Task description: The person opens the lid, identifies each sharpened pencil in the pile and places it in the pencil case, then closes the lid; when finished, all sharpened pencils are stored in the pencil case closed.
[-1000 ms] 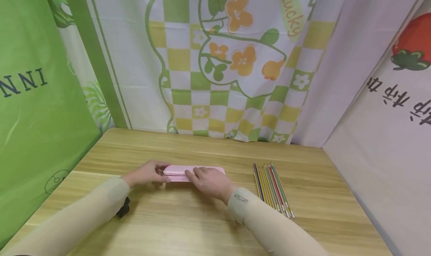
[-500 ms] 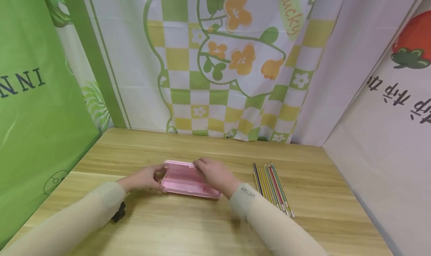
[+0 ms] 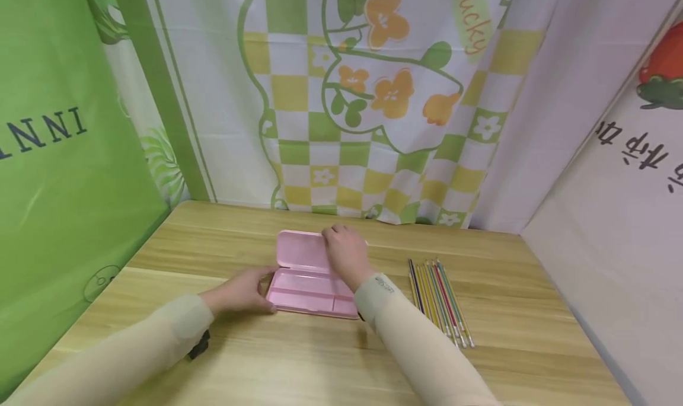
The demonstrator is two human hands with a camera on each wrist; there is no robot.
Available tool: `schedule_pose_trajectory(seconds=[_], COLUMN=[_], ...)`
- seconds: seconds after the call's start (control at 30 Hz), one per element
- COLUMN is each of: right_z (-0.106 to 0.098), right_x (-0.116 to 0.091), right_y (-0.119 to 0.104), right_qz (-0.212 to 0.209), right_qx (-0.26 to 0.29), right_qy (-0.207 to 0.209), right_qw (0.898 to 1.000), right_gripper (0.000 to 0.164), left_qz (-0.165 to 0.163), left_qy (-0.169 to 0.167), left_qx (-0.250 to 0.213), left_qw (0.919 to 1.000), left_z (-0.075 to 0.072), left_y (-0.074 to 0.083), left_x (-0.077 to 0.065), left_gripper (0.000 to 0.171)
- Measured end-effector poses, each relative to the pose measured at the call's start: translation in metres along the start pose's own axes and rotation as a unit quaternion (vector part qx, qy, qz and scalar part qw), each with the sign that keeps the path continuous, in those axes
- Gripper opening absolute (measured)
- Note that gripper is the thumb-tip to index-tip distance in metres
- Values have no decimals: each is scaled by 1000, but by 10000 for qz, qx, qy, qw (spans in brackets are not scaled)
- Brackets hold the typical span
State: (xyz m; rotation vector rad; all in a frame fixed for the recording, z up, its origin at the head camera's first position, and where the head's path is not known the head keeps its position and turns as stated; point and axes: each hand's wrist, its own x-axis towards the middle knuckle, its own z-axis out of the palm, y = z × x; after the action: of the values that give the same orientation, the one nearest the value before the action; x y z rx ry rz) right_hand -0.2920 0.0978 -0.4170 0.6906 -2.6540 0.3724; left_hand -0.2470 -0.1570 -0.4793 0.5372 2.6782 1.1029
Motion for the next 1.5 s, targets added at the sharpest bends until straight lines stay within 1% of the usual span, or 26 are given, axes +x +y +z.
schedule_pose_trajectory(seconds=[0.1,0.17,0.27,0.37,0.47,0.6,0.67,0.73,0.77,0.8,0.87,0.93,1.0,1.07,1.1,1.17,1.27,1.33,1.37,1.5], right_z=[2,3,5,7,8,5,3,0,-1,-2,-4,-6,-7,-9,-10,-11,-13,-15,-17,-25], right_x=[6,9,11,11,11,11,10,10,9,8,7,5,3,1,0,-3,-7,-9,-10,-15], right_y=[6,9,13,14,14,10,9,8,8,8,9,11,13,16,17,21,27,31,33,44], right_qz=[435,638,846,968,1006,841,708,619,598,582,539,500,458,439,438,451,492,525,534,532], right_qx=[-92,-78,-21,-1,32,103,92,114,127,136,184,256,286,324,338,335,348,331,322,269], right_qy=[-225,-331,-469,-630,-723,-759,-768,-749,-744,-734,-651,-550,-466,-416,-420,-433,-462,-464,-455,-407], right_qw=[9988,9974,9953,9933,9923,9935,9945,9952,9954,9955,9963,9969,9974,9976,9976,9975,9971,9970,9970,9974], right_gripper=[19,21,22,24,26,31,34,37,38,40,42,44,46,46,47,48,50,50,51,52], left_qz=[-36,-23,-45,-91,-67,28,154,350,450,484,483,319,92,-23,-80,-133,-131,-135,-180,-303], left_qy=[-11,-44,-83,-128,-173,-314,-319,-253,-194,-121,-20,-64,-201,-368,-434,-469,-434,-417,-428,-372], left_qx=[159,204,245,334,347,162,130,184,279,432,827,1297,1712,1997,2088,2162,2285,2351,2419,2532], left_qw=[9999,9998,9997,9993,9992,9994,9993,9989,9984,9978,9954,9910,9850,9792,9770,9751,9725,9710,9692,9662], left_z=[1,2,3,5,4,-2,-4,-4,-3,-1,5,9,12,13,13,14,15,17,18,20], left_y=[5,7,9,11,14,20,22,22,21,20,18,17,18,19,19,20,19,19,18,17], left_x=[2,4,5,4,3,-1,-1,0,1,2,3,1,-2,-6,-7,-7,-7,-7,-7,-10], left_gripper=[99,100,101,102,102,102,96,85,81,80,86,100,109,109,107,102,99,100,101,103])
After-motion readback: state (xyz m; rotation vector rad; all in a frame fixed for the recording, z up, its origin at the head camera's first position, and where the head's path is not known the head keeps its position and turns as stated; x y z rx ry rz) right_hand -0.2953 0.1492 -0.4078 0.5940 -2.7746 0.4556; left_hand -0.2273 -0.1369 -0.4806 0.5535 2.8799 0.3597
